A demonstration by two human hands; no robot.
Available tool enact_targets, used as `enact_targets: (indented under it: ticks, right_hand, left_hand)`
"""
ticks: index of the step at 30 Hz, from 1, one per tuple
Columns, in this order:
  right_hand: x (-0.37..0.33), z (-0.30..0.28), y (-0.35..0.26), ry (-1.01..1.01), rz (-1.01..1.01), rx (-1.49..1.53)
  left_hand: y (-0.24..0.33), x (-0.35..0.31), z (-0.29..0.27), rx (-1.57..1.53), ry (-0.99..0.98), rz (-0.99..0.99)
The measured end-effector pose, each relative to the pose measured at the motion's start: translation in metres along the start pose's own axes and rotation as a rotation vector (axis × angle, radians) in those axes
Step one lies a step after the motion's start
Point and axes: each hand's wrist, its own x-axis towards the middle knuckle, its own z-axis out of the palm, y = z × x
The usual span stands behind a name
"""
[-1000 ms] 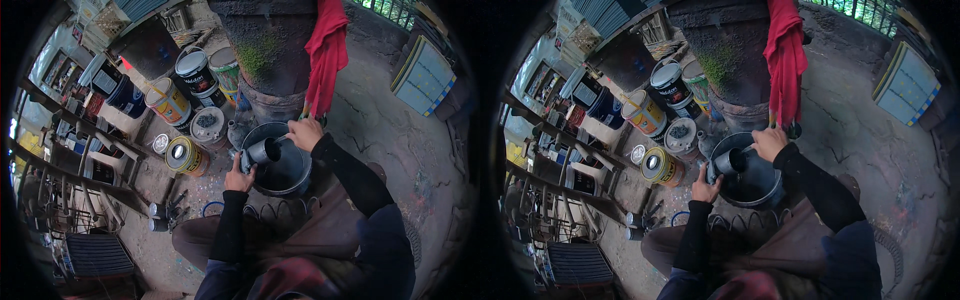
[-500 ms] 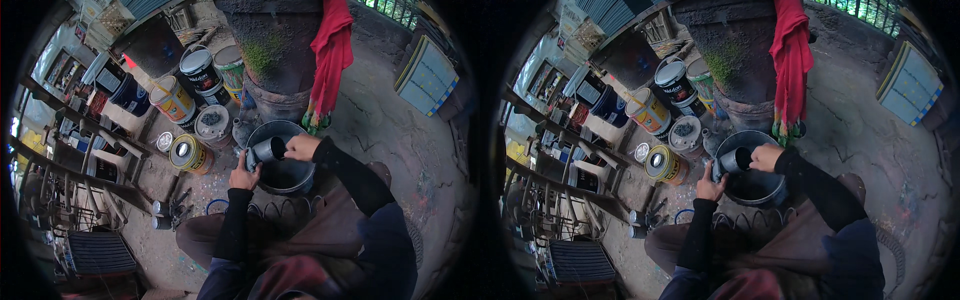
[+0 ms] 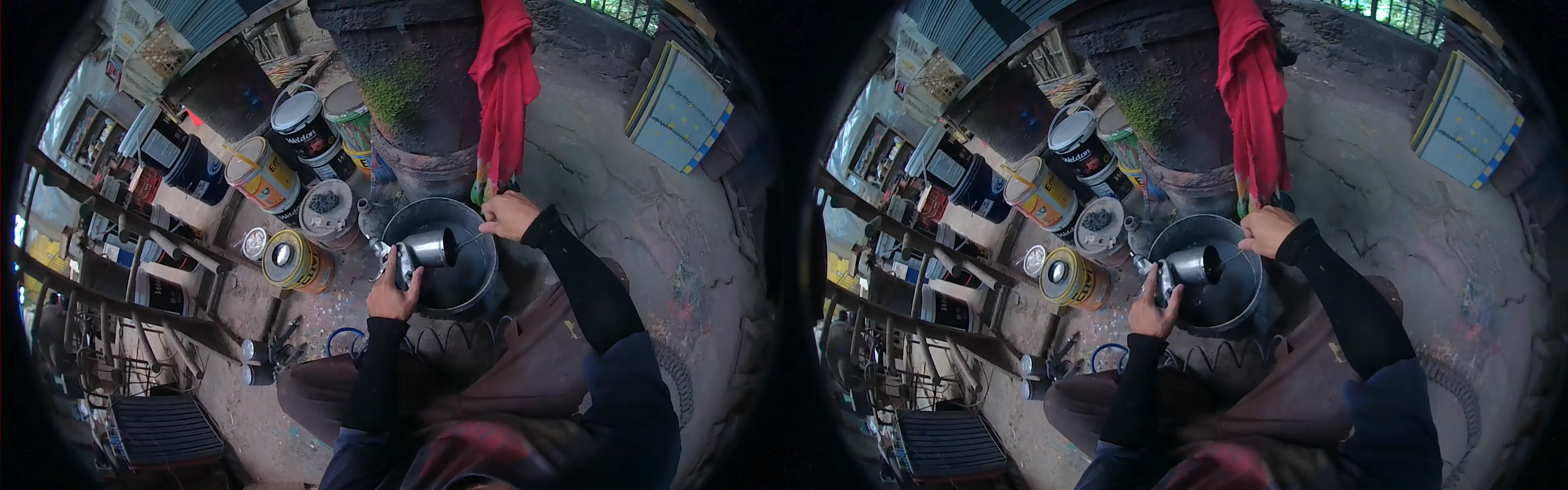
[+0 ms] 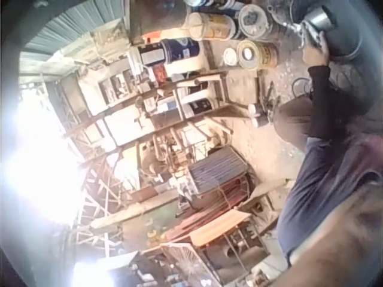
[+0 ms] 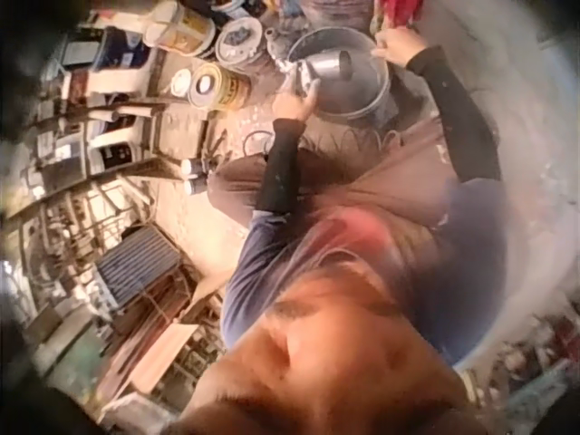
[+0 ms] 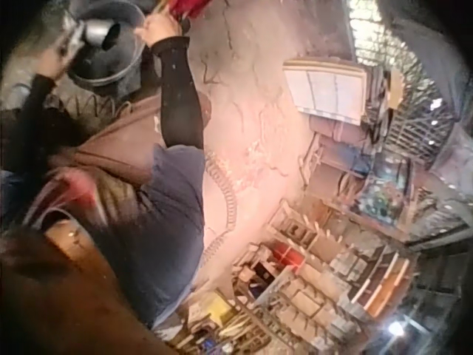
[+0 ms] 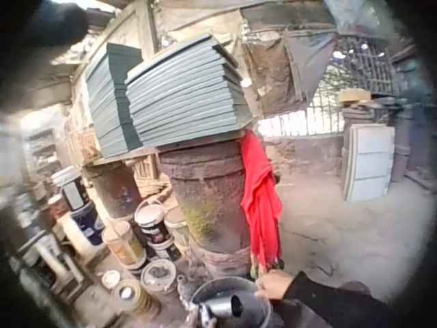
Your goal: The person sits on the floor and cleans a paint sprayer by pouring liquid from a metal cup into the sprayer's container and using a small tool to scrub the interior. The person repeatedly pours the liquid and scrubs the sprayer parts over a bucket.
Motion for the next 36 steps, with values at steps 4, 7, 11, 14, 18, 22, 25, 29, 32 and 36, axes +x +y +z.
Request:
enact_targets:
  ticks: [4, 7, 11, 14, 18, 22, 25, 29, 32, 36]
  right_hand:
    - [-0.018, -0.003, 0.002, 0.078, 0.059, -0.038]
    - [-0.03, 0.002, 0.012, 0.201, 0.05, -0.061]
    - [-0.042, -0.001, 0.011, 0.281, 0.081, -0.065]
    - [-0.048, 0.001, 0.013, 0.357, 0.046, -0.063]
    - [-0.053, -0.012, 0.007, 0.327, 0.088, -0.026]
    - [-0.055, -0.02, 0.008, 0.34, 0.104, -0.009]
    - [-0.052, -0.017, 0.012, 0.334, 0.103, 0.013]
    - [-0.049, -0.009, 0.015, 0.375, 0.067, 0.021]
    - [-0.049, -0.011, 0.01, 0.334, 0.092, 0.038]
    - [-0.049, -0.011, 0.017, 0.352, 0.1, 0.053]
  left_hand:
    - [0.013, 0.001, 0.013, 0.189, 0.027, 0.102]
    - [0.023, 0.005, 0.021, 0.297, 0.001, 0.133]
    - [0.032, 0.009, 0.026, 0.34, -0.039, 0.197]
    - [0.035, 0.013, 0.029, 0.384, -0.093, 0.201]
    - [0.049, 0.028, 0.027, 0.396, -0.279, 0.055]
    - [0.035, 0.057, 0.055, 0.396, -0.431, -0.004]
    - [0.036, 0.068, 0.074, 0.43, -0.524, -0.067]
    - [0.0, 0.085, 0.115, 0.416, -0.715, -0.081]
    - [-0.027, 0.086, 0.142, 0.399, -0.75, -0.079]
    - [-0.001, 0.084, 0.128, 0.463, -0.733, -0.03]
